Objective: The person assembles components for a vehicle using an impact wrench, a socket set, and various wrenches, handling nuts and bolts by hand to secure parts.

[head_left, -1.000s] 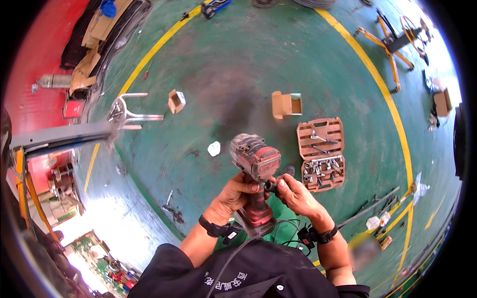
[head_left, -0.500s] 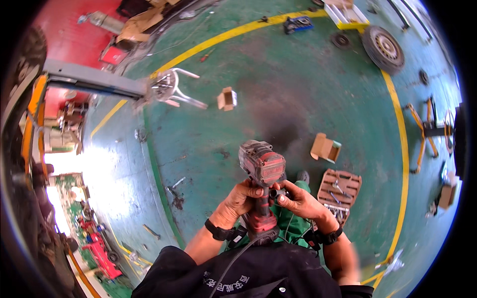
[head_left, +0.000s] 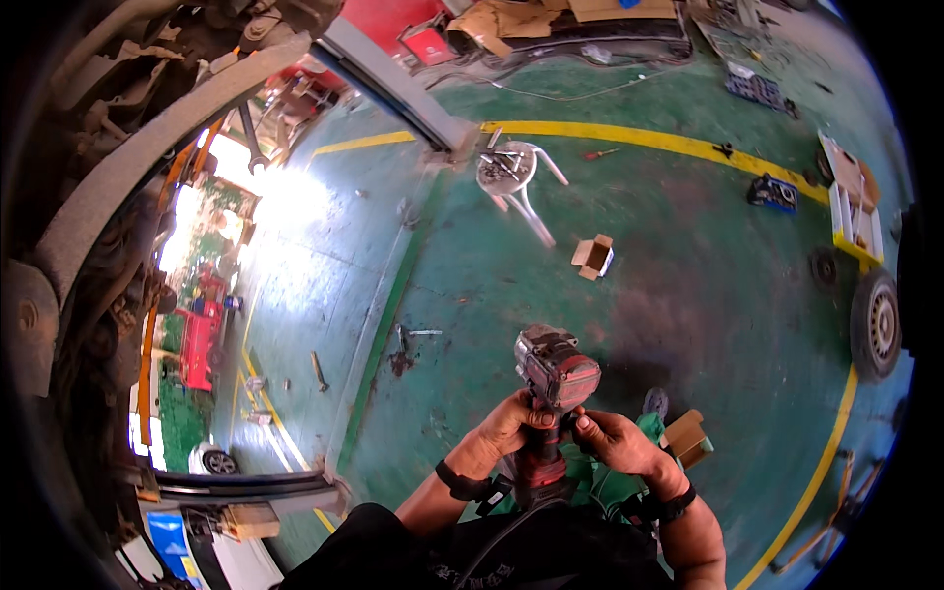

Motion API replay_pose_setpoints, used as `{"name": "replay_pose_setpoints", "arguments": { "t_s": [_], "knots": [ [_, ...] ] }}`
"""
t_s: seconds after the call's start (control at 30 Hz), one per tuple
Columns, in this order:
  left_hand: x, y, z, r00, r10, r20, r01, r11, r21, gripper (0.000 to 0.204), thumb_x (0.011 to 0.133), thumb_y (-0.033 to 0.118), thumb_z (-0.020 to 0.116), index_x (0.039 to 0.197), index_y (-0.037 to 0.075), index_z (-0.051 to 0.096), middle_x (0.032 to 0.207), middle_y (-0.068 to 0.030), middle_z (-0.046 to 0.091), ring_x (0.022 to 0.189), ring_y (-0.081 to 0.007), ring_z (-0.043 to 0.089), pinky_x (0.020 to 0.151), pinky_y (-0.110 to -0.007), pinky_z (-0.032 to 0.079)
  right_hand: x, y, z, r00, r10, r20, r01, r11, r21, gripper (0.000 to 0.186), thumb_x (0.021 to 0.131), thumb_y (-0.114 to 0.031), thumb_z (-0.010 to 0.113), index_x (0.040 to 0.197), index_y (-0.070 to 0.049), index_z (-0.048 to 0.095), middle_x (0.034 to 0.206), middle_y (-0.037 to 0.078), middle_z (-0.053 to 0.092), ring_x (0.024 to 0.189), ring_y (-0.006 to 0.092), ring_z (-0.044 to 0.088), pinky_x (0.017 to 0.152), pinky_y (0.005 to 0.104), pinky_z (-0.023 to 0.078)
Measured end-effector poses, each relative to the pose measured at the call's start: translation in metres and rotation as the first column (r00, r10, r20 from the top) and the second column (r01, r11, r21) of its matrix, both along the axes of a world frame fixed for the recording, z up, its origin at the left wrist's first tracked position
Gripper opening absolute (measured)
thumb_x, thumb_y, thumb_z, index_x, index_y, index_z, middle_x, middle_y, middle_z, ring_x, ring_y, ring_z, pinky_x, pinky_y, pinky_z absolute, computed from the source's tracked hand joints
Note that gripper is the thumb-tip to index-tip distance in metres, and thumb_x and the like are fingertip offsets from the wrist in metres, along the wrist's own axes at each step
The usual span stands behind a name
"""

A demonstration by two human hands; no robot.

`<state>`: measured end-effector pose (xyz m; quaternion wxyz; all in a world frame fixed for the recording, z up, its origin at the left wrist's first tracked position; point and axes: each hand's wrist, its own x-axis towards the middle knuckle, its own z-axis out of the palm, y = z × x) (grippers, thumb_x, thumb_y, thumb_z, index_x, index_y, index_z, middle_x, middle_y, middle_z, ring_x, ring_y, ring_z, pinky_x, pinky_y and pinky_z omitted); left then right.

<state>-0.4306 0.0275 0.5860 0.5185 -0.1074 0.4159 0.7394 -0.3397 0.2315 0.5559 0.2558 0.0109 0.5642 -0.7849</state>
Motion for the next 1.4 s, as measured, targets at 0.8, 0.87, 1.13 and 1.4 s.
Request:
{"name": "replay_pose_setpoints", "arguments": {
  "t_s": [0.8,0.87,1.13,1.4],
  "knots": [
    [0.006,-0.018,-0.015,0.943,0.327,0.062,-0.320,0.942,-0.100,0.047,0.068,-0.007,0.071,0.113,-0.003,0.061,0.102,-0.0154,0.068,0.090,-0.0273,0.067,0.077,-0.042,0.056,-0.087,0.017,0.015,0.643,0.633,0.431,-0.529,0.774,-0.348,0.025,0.099,-0.040,0.051,0.096,-0.015,0.056,0.064,-0.010,0.033,0.052,0.0018,0.027,0.043,0.0203,0.020],
    [-0.004,-0.019,-0.005,0.957,0.279,0.086,-0.274,0.960,-0.060,0.047,0.066,-0.011,0.070,0.112,-0.004,0.063,0.100,-0.0115,0.069,0.090,-0.0237,0.066,0.080,-0.040,0.056,-0.094,0.011,0.013,0.586,0.710,0.390,-0.630,0.702,-0.332,0.025,0.098,-0.040,0.052,0.098,-0.015,0.055,0.063,-0.010,0.031,0.052,0.0019,0.026,0.043,0.0210,0.020],
    [-0.044,-0.030,0.011,0.975,0.196,0.105,-0.182,0.974,-0.135,0.045,0.063,-0.016,0.067,0.106,-0.005,0.063,0.096,-0.0133,0.069,0.087,-0.0265,0.068,0.077,-0.038,0.058,-0.101,-0.016,0.030,0.830,0.509,0.226,-0.472,0.859,-0.199,0.031,0.097,-0.040,0.055,0.110,-0.012,0.059,0.070,-0.009,0.045,0.056,0.0035,0.039,0.046,0.0217,0.029],
    [-0.055,-0.042,-0.004,0.969,0.219,0.113,-0.221,0.975,0.005,0.050,0.064,-0.007,0.073,0.113,-0.004,0.060,0.096,-0.0128,0.069,0.078,-0.0269,0.067,0.071,-0.039,0.055,-0.121,-0.021,0.042,0.822,0.311,0.477,-0.344,0.939,-0.020,0.036,0.096,-0.041,0.057,0.099,-0.005,0.065,0.070,-0.006,0.047,0.057,0.0046,0.040,0.048,0.0221,0.030]
  ]
}}
